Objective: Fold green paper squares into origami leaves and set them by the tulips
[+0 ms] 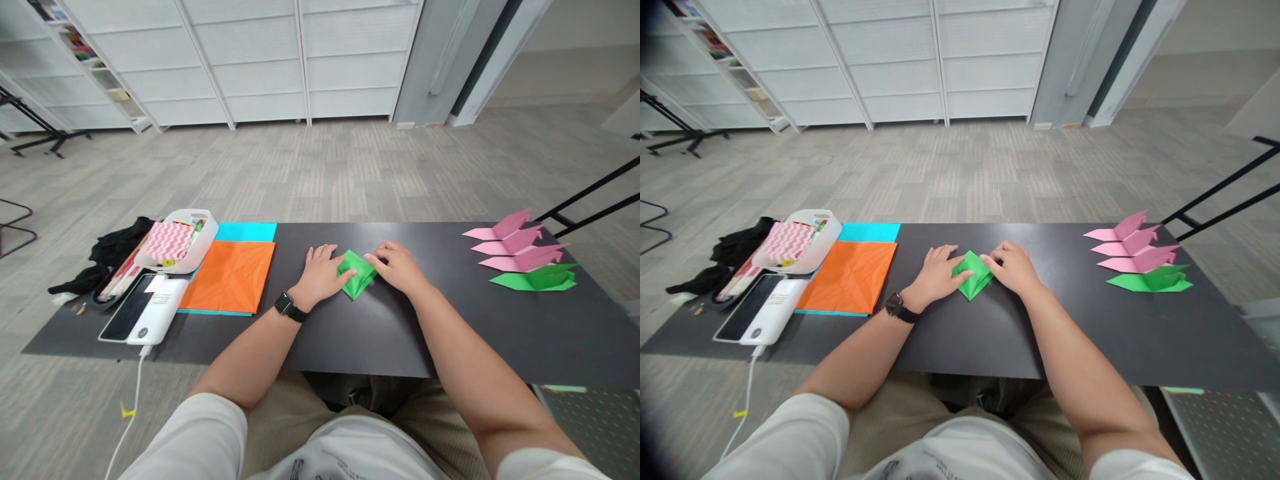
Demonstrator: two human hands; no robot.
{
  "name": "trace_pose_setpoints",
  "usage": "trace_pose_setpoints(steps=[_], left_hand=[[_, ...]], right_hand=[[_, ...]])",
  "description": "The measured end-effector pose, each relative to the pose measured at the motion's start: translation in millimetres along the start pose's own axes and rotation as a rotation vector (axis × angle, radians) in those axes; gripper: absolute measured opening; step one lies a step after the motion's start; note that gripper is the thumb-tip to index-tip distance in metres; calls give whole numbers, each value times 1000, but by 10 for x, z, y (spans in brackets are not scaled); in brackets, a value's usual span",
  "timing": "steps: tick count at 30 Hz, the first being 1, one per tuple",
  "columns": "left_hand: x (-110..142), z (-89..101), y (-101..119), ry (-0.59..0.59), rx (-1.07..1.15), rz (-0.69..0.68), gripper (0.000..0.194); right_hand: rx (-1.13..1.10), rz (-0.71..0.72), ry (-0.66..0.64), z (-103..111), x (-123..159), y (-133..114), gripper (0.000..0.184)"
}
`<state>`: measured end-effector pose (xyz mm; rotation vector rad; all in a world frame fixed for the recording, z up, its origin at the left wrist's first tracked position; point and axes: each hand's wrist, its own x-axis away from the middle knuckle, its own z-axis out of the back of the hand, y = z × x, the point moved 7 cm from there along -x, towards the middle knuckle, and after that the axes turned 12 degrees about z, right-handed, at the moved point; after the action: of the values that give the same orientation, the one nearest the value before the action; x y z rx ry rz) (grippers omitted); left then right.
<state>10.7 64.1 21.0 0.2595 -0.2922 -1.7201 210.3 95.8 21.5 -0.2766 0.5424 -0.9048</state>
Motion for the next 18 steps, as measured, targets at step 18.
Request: trace_pose_setpoints(steps=[18], left_hand=[[-14, 98, 7, 99, 50, 29, 59]], right_hand=[[159, 75, -69, -186, 38, 141, 25]])
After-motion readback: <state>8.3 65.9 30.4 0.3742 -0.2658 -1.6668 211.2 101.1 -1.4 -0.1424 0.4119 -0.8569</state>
